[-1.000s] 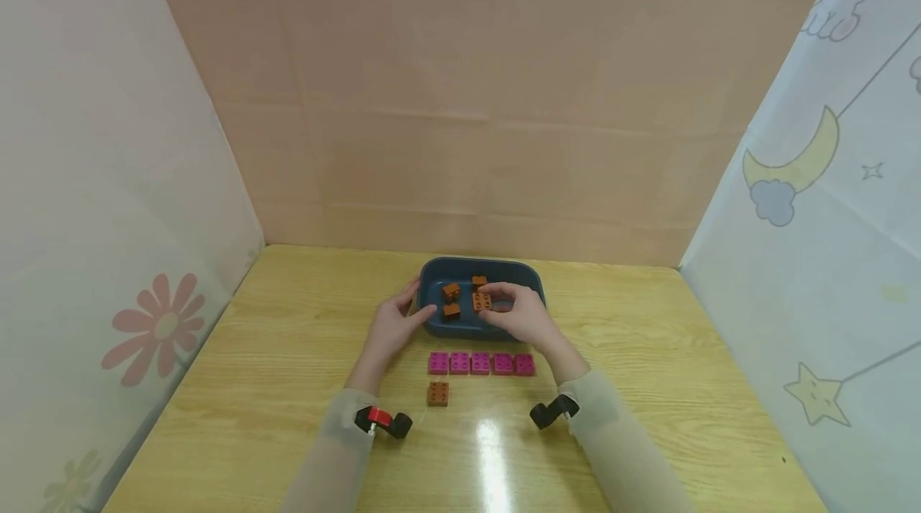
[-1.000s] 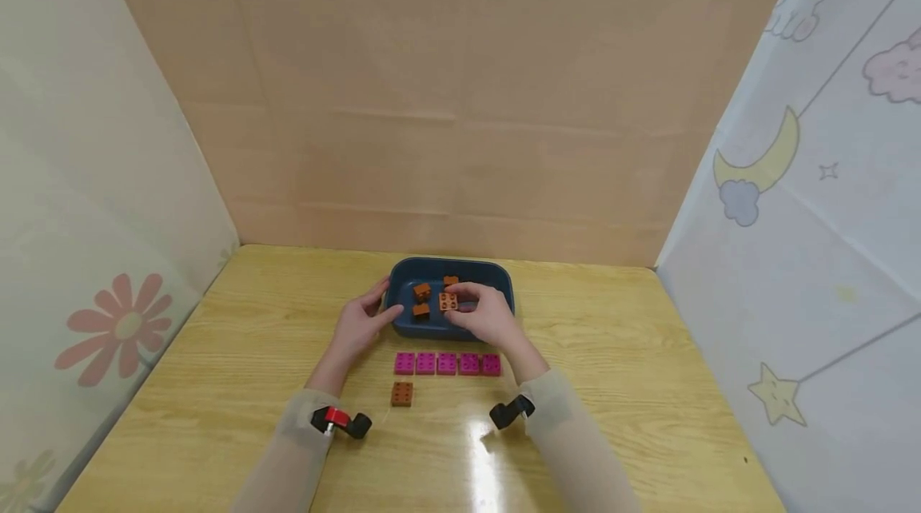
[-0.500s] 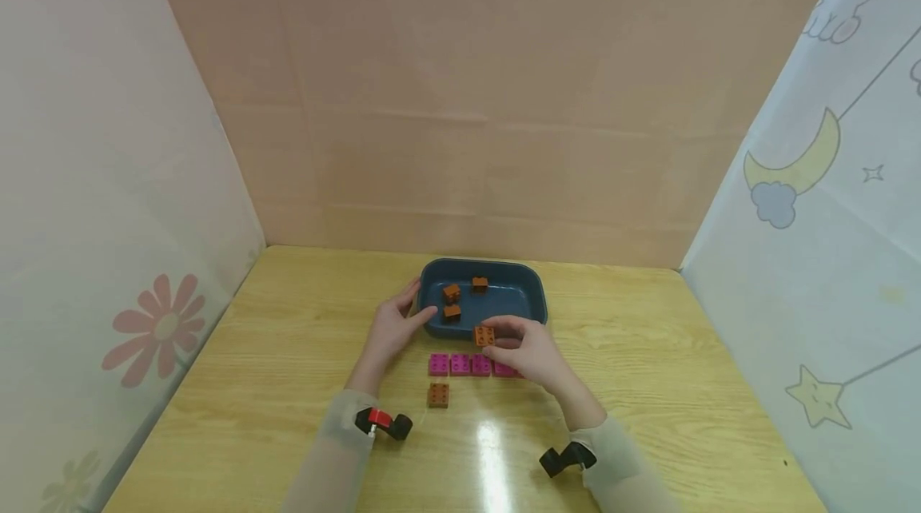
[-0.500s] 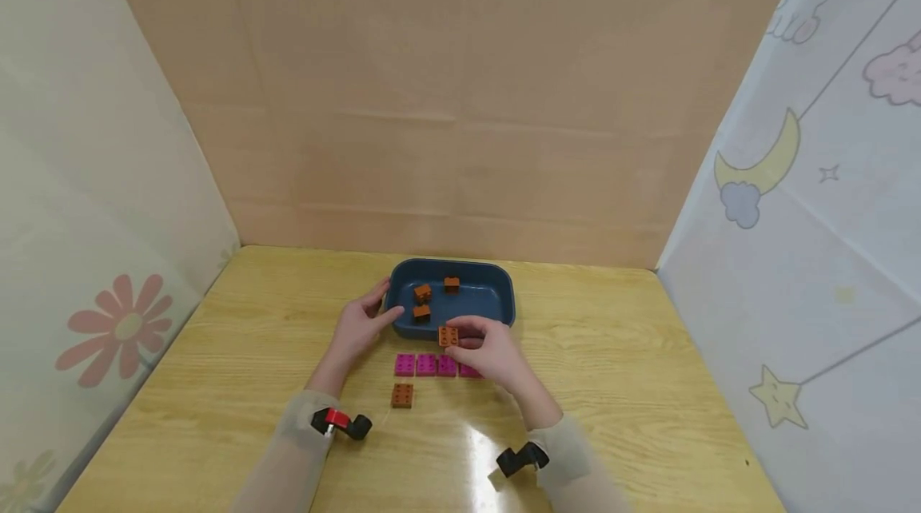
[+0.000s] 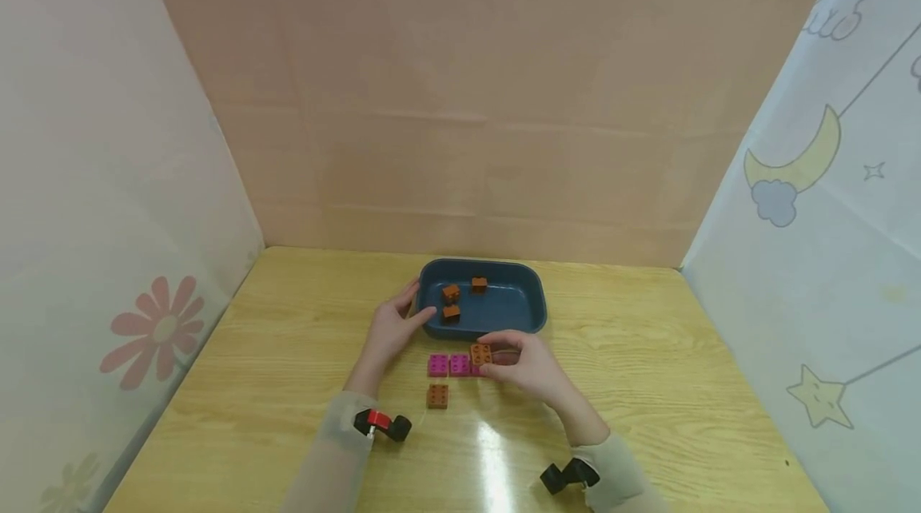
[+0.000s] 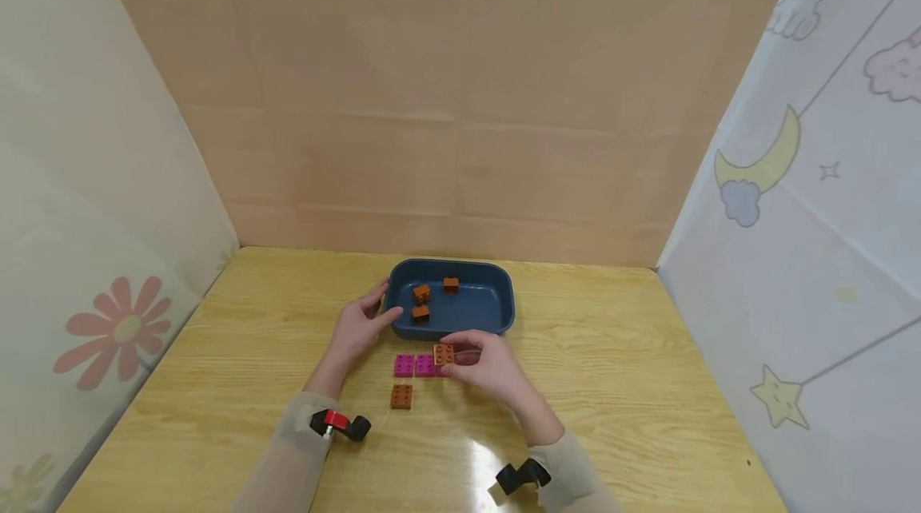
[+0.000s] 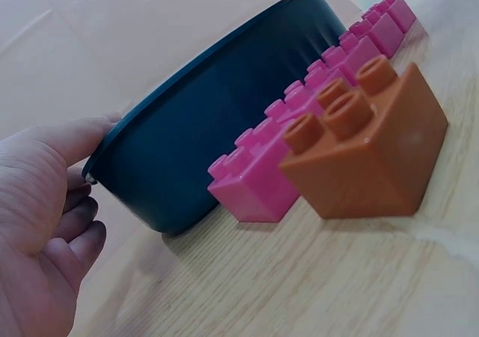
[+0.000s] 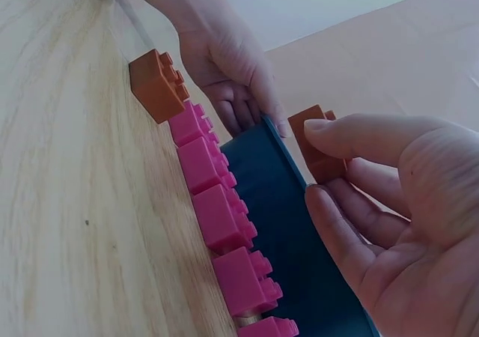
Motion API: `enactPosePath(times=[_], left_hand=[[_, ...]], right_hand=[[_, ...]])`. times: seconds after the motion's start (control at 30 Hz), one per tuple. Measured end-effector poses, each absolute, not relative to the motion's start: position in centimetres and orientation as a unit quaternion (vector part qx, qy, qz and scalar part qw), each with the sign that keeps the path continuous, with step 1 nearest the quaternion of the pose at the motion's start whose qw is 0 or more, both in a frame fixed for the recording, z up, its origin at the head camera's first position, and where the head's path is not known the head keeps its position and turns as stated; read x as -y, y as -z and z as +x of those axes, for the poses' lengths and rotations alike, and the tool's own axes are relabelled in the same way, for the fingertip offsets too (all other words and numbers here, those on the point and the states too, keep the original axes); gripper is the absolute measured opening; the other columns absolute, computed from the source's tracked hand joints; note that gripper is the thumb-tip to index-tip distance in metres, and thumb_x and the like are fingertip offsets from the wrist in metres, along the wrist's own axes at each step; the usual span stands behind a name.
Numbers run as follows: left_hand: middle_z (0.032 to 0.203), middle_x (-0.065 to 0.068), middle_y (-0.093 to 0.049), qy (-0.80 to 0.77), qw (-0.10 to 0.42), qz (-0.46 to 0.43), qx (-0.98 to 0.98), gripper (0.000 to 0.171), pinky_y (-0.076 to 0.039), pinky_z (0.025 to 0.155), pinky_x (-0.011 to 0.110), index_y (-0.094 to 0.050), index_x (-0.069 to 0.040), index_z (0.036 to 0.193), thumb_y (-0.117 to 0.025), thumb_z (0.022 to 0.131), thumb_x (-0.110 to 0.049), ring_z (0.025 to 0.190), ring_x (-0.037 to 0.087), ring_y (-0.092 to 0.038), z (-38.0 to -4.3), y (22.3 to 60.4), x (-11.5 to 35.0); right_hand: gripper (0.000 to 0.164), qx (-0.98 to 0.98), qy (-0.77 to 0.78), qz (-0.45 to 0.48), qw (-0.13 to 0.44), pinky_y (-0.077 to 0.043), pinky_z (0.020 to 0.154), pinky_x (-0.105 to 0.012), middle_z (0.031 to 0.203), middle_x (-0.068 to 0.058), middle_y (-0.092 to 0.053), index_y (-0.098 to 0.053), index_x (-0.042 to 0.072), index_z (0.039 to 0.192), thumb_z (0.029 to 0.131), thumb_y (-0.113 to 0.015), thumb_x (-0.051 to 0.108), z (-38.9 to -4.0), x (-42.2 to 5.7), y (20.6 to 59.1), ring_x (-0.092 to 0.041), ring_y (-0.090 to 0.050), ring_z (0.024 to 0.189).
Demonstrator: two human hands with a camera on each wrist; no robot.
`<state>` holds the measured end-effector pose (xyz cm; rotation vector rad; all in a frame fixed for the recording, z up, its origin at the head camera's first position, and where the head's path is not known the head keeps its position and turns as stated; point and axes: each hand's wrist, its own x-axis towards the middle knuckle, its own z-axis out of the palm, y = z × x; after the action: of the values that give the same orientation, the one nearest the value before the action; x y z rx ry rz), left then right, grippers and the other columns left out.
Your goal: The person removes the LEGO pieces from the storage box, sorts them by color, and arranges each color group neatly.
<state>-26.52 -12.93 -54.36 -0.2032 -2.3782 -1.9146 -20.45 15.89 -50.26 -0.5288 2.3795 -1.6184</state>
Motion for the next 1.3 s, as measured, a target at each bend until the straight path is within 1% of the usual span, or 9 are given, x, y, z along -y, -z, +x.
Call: enactPosePath(times=[0.1,0.2,0.33,0.53,0.67,0.9,1.07,1.13,1.3], left_hand=[[0.169,0.008,-0.04,0.627,0.042,-0.069,0.775,0.073,-0.036,0.124,0.041,-0.046,-0.001,0.16,-0.081,0.099,-0.022,0.157,0.027,-0.034,-26.6,54.4,13.0],[0.169,0.008,-0.041,0.626,0.041,-0.068,0.775,0.072,-0.037,0.124,0.041,-0.046,-0.001,0.16,-0.081,0.099,-0.02,0.157,0.026,-0.035,-26.6,54.5,13.0],[0.168,0.007,-0.041,0.625,0.039,-0.069,0.776,0.074,-0.037,0.124,0.041,-0.046,-0.002,0.16,-0.082,0.099,-0.022,0.157,0.024,-0.035,-26.6,54.5,13.0],[0.168,0.006,-0.041,0.623,0.036,-0.071,0.778,0.077,-0.037,0.123,0.039,-0.045,-0.003,0.16,-0.083,0.098,-0.027,0.157,0.024,-0.035,-26.5,54.6,13.1],[0.168,0.004,-0.041,0.617,0.033,-0.068,0.784,0.076,-0.037,0.123,0.038,-0.046,-0.004,0.161,-0.083,0.098,-0.027,0.156,0.023,-0.035,-26.5,54.7,13.1],[0.169,0.011,-0.04,0.625,0.04,-0.075,0.776,0.074,-0.036,0.124,0.042,-0.045,-0.002,0.16,-0.081,0.099,-0.024,0.157,0.027,-0.034,-26.6,54.6,13.1],[0.169,0.011,-0.039,0.631,0.038,-0.073,0.771,0.073,-0.036,0.124,0.042,-0.045,-0.001,0.16,-0.08,0.1,-0.021,0.157,0.026,-0.033,-26.6,54.5,13.1],[0.169,0.01,-0.04,0.632,0.038,-0.072,0.771,0.073,-0.037,0.124,0.042,-0.045,-0.001,0.16,-0.081,0.099,-0.022,0.157,0.026,-0.033,-26.6,54.5,13.1],[0.169,0.007,-0.041,0.628,0.041,-0.072,0.774,0.075,-0.037,0.124,0.041,-0.046,-0.001,0.16,-0.082,0.098,-0.025,0.157,0.025,-0.034,-26.6,54.5,13.0]], right_hand=[[0.041,-0.807,0.547,-0.193,0.113,-0.064,0.092,-0.034,0.133,-0.015,-0.071,-0.074,0.004,0.131,0.092,-0.085,0.009,-20.4,-15.8,50.2,-0.033,-0.073,0.113],[0.04,-0.808,0.539,-0.206,0.115,-0.063,0.095,-0.039,0.133,-0.018,-0.07,-0.074,0.002,0.132,0.092,-0.083,0.005,-20.3,-15.7,50.0,-0.036,-0.072,0.115],[0.039,-0.816,0.519,-0.224,0.118,-0.063,0.096,-0.043,0.132,-0.018,-0.071,-0.074,0.002,0.13,0.092,-0.081,-0.001,-20.2,-15.6,50.0,-0.036,-0.072,0.117],[0.036,-0.82,0.504,-0.234,0.138,-0.064,0.09,-0.034,0.126,-0.018,-0.073,-0.075,0.0,0.125,0.09,-0.082,-0.003,-20.0,-15.5,50.3,-0.033,-0.075,0.111],[0.035,-0.827,0.492,-0.228,0.147,-0.064,0.089,-0.032,0.123,-0.015,-0.075,-0.077,0.003,0.123,0.089,-0.084,-0.001,-19.8,-15.3,50.2,-0.03,-0.076,0.108],[0.036,-0.84,0.472,-0.225,0.146,-0.065,0.088,-0.032,0.119,-0.012,-0.076,-0.078,0.006,0.12,0.086,-0.088,0.003,-19.8,-15.0,50.0,-0.028,-0.076,0.104],[0.039,-0.853,0.444,-0.234,0.147,-0.065,0.089,-0.034,0.121,-0.01,-0.076,-0.079,0.007,0.12,0.083,-0.091,0.008,-19.8,-14.7,50.3,-0.026,-0.075,0.104],[0.039,-0.857,0.436,-0.232,0.15,-0.065,0.09,-0.035,0.121,-0.009,-0.076,-0.079,0.009,0.119,0.083,-0.092,0.009,-19.7,-14.6,50.5,-0.024,-0.075,0.104],[0.039,-0.862,0.427,-0.218,0.166,-0.064,0.089,-0.033,0.119,-0.005,-0.076,-0.079,0.013,0.119,0.082,-0.093,0.012,-19.3,-14.3,50.8,-0.019,-0.075,0.1]])
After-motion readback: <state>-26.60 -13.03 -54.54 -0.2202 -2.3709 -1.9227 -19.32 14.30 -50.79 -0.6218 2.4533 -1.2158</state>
